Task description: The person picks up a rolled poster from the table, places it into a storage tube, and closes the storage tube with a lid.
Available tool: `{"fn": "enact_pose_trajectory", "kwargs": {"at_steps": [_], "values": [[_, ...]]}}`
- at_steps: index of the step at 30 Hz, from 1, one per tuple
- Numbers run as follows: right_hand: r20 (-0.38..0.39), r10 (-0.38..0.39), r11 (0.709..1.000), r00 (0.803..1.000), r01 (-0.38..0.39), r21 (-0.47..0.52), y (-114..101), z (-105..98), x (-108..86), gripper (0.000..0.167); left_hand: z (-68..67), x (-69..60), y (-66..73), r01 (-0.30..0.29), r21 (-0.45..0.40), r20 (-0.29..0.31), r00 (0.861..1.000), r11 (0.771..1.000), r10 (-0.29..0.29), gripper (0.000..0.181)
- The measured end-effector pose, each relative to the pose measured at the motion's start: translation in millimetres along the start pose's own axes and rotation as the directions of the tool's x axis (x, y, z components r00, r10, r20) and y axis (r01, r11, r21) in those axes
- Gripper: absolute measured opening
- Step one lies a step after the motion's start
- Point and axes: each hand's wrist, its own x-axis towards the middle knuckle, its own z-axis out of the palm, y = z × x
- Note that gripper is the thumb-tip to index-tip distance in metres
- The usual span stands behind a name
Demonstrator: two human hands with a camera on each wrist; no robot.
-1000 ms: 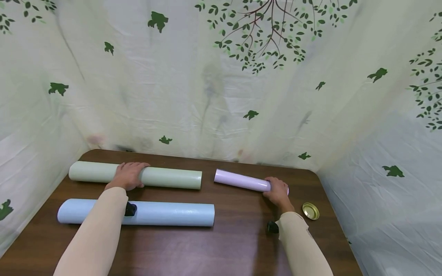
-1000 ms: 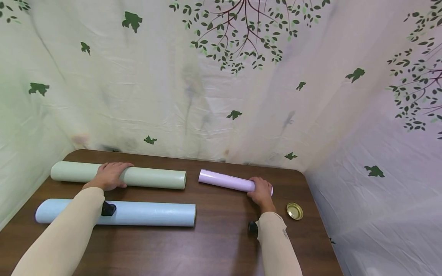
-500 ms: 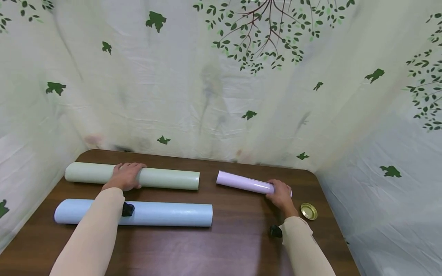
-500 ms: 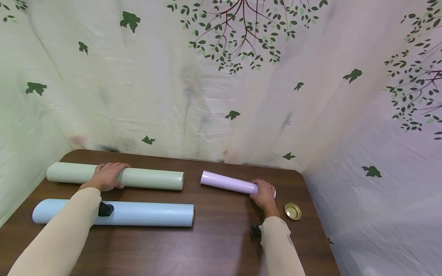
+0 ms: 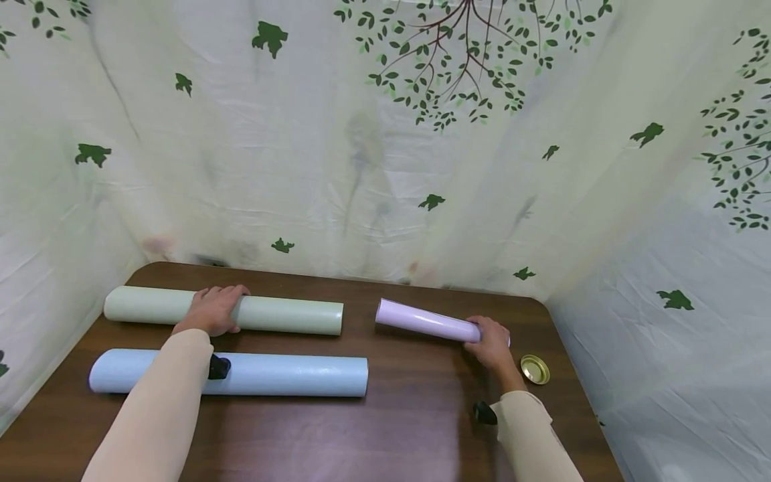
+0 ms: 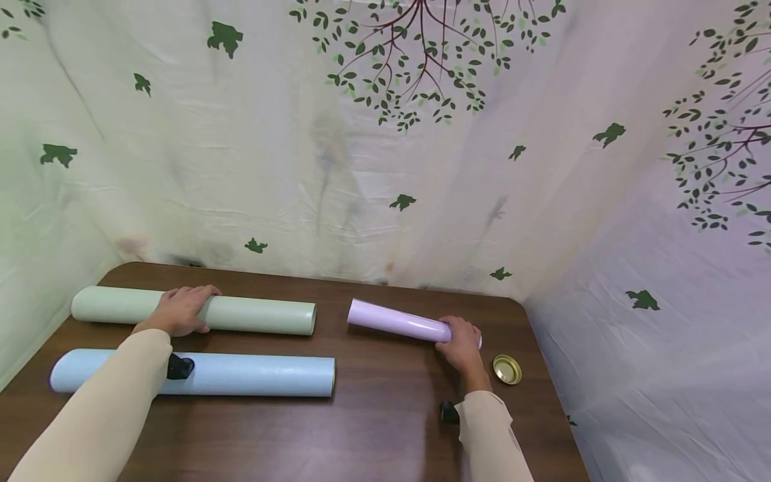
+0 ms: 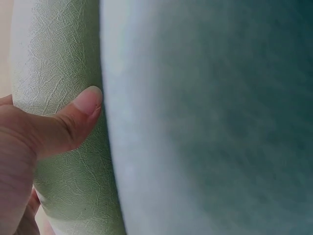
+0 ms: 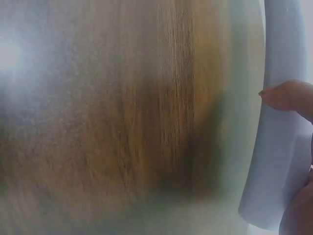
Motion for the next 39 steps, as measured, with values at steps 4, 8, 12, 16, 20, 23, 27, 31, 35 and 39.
{"fn": "enact_pose_trajectory", "kwargs": {"at_steps": [4,8,12,16,20,23,27,31,35,39], "values": [[-0.011,-0.006,1.0,1.0,0.006,0.009,-6,-3,-3.3,0.048,-2.2,-2.6,-0.5,-0.003,0.003,-0.009,1.0,1.0,0.003,0.066],[-0.017,-0.019,1.0,1.0,0.019,0.002,-14,-7,-7.2,0.046,-2.8,-3.6,-0.5,-0.001,0.009,-0.016,1.0,1.0,0.001,0.065],[-0.014,-0.041,0.999,0.999,0.041,-0.003,-22,-12,-11.6,0.045,-2.9,-5.1,-0.3,0.006,0.015,-0.024,1.0,1.0,-0.005,0.065],[-0.02,-0.06,0.998,0.998,0.06,-0.011,-27,-16,-15.7,0.045,-2.2,-7.1,-1.0,0.01,0.024,-0.025,1.0,1.0,-0.009,0.065],[-0.031,-0.074,0.997,0.997,0.073,-0.01,-28,-19,-18.1,0.045,-2.2,-8.7,-1.3,0.008,0.026,-0.031,0.999,1.0,-0.007,0.066],[-0.041,-0.078,0.997,0.996,0.078,-0.002,-28,-20,-19.6,0.046,-3.8,-9.4,-1.9,0.002,0.03,-0.034,0.999,1.0,-0.001,0.066],[-0.047,-0.074,0.997,0.996,0.074,-0.001,-28,-21,-21.4,0.046,-6.7,-10.4,-3.0,0.001,0.036,-0.033,0.999,0.999,0.0,0.067],[-0.039,-0.063,0.998,0.997,0.063,0.003,-30,-24,-23.3,0.046,-9.4,-12.6,-4.0,-0.002,0.039,-0.034,0.999,0.999,0.003,0.067],[-0.026,-0.048,0.999,0.998,0.049,0.008,-32,-28,-25.3,0.046,-11.3,-15.7,-4.9,-0.023,0.057,-0.051,0.998,0.998,0.026,0.068],[-0.025,-0.046,0.999,0.999,0.046,0.011,-32,-29,-26.1,0.047,-11.6,-20.9,-5.3,-0.054,0.087,-0.086,0.994,0.995,0.061,0.069]]}}
